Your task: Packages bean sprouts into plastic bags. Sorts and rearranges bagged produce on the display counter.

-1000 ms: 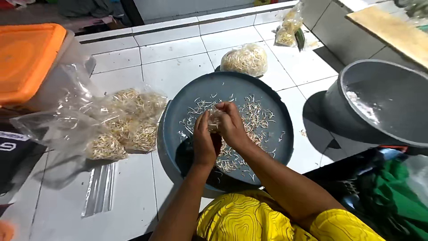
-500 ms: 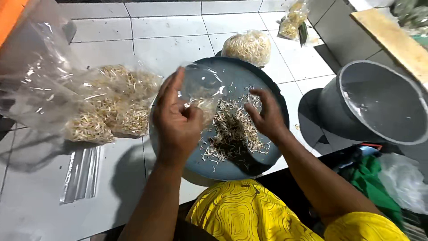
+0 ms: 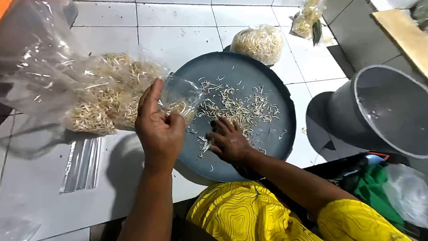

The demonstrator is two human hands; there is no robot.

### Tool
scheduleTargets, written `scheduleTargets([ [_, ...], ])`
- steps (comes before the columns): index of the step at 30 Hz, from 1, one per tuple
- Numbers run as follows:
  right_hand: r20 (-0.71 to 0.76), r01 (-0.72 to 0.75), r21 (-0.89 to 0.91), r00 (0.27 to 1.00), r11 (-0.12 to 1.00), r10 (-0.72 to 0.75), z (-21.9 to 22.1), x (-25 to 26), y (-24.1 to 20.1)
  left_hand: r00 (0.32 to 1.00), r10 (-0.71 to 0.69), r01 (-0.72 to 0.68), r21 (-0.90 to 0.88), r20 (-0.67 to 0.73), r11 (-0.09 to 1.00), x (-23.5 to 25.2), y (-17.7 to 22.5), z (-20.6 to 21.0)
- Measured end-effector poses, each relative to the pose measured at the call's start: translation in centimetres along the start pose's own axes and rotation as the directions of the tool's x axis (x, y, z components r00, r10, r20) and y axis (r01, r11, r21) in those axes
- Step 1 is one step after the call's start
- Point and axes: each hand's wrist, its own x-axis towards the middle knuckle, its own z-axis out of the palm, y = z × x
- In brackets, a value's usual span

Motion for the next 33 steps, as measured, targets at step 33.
scheduleTargets([
  [33, -0.161, -0.140, -0.014, 0.978, 0.990, 0.136, -2.2, -3.6, 9.8, 0.990, -0.019, 0.018, 0.014, 0.139, 1.000, 1.5, 2.1, 2.6],
])
